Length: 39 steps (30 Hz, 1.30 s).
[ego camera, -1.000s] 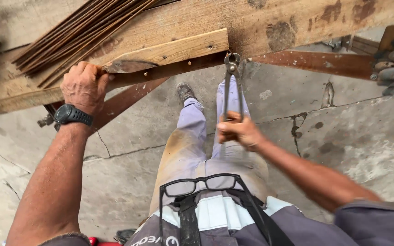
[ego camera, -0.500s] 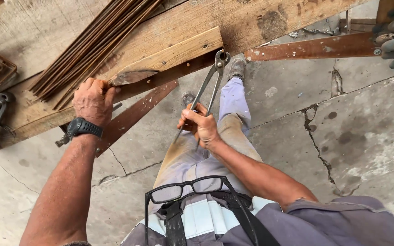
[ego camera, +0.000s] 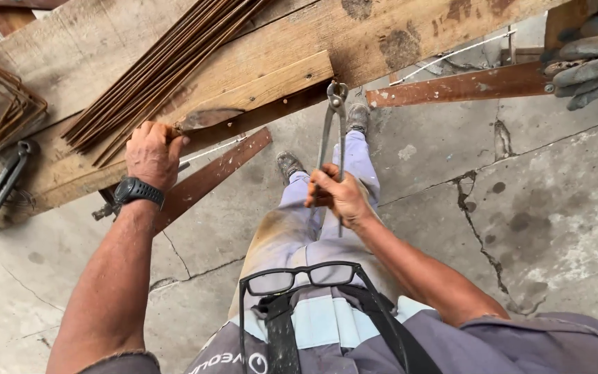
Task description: Bending thin rebar rods into rectangular stirrups using a manual jig and pliers.
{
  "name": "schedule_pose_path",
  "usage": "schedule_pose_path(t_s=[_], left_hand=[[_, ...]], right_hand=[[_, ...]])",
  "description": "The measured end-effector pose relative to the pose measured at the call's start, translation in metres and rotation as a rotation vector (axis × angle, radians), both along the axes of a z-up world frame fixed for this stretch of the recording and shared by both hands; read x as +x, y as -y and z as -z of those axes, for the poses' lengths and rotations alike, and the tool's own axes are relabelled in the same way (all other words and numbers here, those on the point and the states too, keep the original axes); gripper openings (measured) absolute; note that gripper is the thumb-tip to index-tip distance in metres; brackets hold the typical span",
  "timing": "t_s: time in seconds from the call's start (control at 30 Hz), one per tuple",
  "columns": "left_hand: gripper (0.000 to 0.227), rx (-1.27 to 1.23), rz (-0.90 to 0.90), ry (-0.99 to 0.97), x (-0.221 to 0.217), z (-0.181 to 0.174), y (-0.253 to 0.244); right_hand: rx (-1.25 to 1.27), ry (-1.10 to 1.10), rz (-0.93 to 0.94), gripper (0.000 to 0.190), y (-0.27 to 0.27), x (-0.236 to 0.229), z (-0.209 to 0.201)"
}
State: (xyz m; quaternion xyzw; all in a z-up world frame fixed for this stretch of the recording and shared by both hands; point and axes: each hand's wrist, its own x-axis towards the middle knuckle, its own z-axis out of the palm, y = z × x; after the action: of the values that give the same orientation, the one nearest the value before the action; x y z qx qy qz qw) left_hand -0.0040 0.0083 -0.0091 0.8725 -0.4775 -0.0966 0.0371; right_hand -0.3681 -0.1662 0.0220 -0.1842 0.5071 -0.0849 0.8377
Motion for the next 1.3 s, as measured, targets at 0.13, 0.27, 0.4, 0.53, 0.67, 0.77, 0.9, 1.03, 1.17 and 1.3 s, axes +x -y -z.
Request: schedule_pose_path(t_s=[0.13,0.27,0.4,0.53,0.67,0.77,0.9,1.03,1.17,1.3], left_hand=[[0.029,-0.034,-0.025,0.047,-0.007,0.001,0.001],[0.020,-0.168,0.094,0.140,-0.005,-0.014,0.004],[0.019,-0.235,0.190,0.284,0.003,-0.051,0.024],[0.013,-0.313,0.314,0.365,0.007,-0.055,0.020],[0.012,-0.242,0.278,0.267,-0.016,-0.068,0.010],[0.008,-0.431,0.056,-0.062,-0.032,-0.093,0.022],[0.008,-0.596,-0.111,-0.196,-0.056,-0.145,0.058],[0.008,-0.833,-0.247,-0.493,-0.103,-0.192,0.105],[0.007,-0.995,-0.391,-0.900,-0.175,-0.190,0.166],[0.009,-1.061,-0.489,-1.016,-0.221,-0.179,0.197]], right_hand=[[-0.054,-0.004,-0.071,0.025,0.025,-0.032,-0.004],[-0.059,0.195,-0.167,0.048,0.061,-0.024,-0.059],[-0.109,0.266,-0.309,0.052,0.075,-0.037,-0.071],[-0.149,0.322,-0.299,0.059,0.083,-0.058,-0.074],[-0.256,0.267,-0.253,0.056,0.097,-0.078,-0.071],[-0.311,0.220,-0.256,0.054,0.106,-0.082,-0.074],[-0.477,0.145,-0.247,0.048,0.112,-0.067,-0.096],[-0.810,0.092,-0.391,0.030,0.117,-0.040,-0.103],[-0.962,0.138,-0.509,0.025,0.122,0.024,-0.141],[-1.057,0.097,-0.544,0.020,0.120,0.035,-0.137]])
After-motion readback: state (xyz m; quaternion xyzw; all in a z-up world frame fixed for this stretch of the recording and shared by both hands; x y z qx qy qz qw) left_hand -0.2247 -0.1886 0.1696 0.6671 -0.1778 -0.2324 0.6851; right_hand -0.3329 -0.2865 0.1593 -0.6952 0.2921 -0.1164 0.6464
